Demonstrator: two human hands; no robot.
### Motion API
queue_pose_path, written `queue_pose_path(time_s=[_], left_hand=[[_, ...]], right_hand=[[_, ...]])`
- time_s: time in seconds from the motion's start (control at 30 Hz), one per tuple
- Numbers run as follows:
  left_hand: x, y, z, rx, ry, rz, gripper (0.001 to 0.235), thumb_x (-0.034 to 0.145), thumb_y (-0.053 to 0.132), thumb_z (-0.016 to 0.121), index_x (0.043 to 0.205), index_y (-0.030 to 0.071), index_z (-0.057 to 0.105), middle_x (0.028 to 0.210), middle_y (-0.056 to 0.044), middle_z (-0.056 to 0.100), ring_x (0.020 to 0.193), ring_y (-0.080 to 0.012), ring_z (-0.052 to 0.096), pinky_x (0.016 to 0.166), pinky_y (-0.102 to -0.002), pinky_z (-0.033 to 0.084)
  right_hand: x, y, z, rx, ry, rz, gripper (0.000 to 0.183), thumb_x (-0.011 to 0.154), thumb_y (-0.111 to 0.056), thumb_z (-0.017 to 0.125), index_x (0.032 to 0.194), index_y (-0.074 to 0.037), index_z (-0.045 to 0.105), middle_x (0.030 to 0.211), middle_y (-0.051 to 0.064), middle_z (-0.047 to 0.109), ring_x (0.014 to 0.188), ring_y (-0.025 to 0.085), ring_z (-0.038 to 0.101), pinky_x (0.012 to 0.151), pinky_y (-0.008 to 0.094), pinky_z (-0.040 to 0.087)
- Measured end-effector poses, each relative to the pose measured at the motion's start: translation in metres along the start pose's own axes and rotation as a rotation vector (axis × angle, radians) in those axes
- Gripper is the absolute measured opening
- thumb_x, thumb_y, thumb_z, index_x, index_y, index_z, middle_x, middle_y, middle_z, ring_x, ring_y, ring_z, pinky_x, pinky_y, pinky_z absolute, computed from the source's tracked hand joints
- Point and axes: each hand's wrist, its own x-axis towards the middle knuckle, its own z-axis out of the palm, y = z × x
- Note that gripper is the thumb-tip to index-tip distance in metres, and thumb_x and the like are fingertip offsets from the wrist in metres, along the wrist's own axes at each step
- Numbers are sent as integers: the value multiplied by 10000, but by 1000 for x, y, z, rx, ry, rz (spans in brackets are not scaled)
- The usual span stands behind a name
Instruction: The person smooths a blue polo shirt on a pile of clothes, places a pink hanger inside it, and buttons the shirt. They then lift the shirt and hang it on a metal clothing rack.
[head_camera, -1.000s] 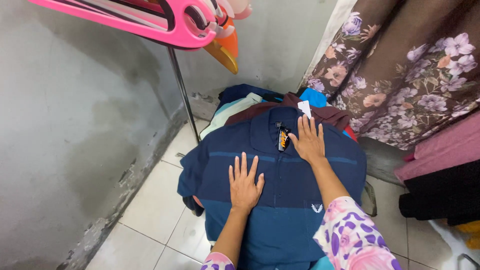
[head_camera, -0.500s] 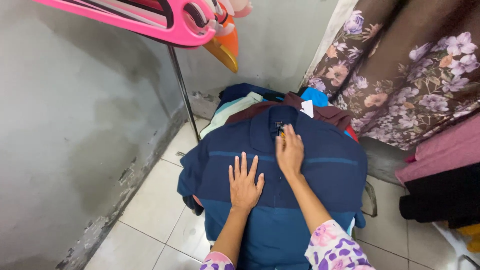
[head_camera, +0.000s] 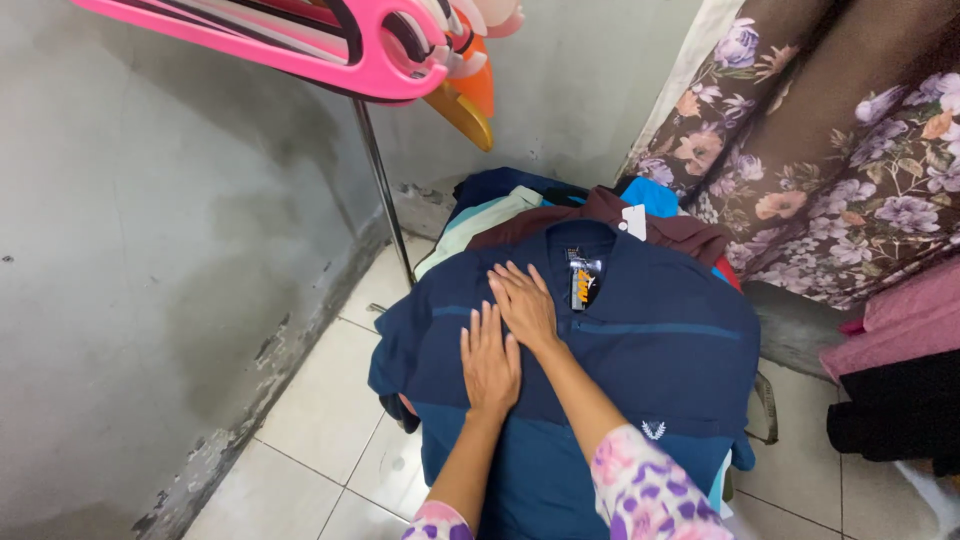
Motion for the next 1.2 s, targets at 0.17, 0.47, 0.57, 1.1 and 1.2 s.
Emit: queue_pose_path(time_s=[0.17, 0.47, 0.57, 1.1, 1.2], left_hand=[[65, -49, 6, 140, -233, -105, 544, 1065, 455, 336, 1570, 263, 398, 1638, -23, 372, 1513, -261, 335, 1208, -541, 261], [71, -77, 1, -9, -435, -376, 675, 1070, 590, 236, 1637, 224, 236, 1692, -118, 219, 1546, -345, 243, 1174, -622, 315], [35, -49, -14, 28, -219, -280, 602, 1081, 459, 344, 1604, 162, 341, 1638, -196, 328, 1489, -419, 339, 1133, -607, 377], [-79, 41, -37, -233, -189, 220, 609, 1022, 390, 501, 1501, 16, 467, 1627, -264, 264, 1498, -468, 181, 1160, -620, 126], [-79, 36, -33, -207, -175, 237, 619, 1023, 406, 478, 1526, 47, 440, 1646, -239, 246, 1509, -450, 172, 1172, -598, 120]], right_hand=[[-34, -14, -16, -30, 107, 13, 389, 1076, -365, 476, 1428, -273, 615, 1517, 1, 548, 1417, 190, 478, 1238, 439, 237], [-35, -24, -15, -60, 99, 60, 380, 1064, -367, 467, 1413, -342, 617, 1562, -39, 500, 1456, 167, 425, 1248, 443, 200], [-35, -22, -16, -67, 82, 59, 377, 1055, -356, 474, 1402, -344, 623, 1562, -28, 501, 1451, 179, 435, 1242, 459, 218], [34, -166, -206, 404, 314, -241, 213, 932, -57, 647, 1128, -32, 727, 1151, 55, 756, 1006, 244, 694, 947, 344, 488], [73, -228, -289, 310, 466, -474, 244, 909, 4, 662, 1145, -37, 708, 1244, 92, 703, 1139, 279, 650, 1014, 386, 452]])
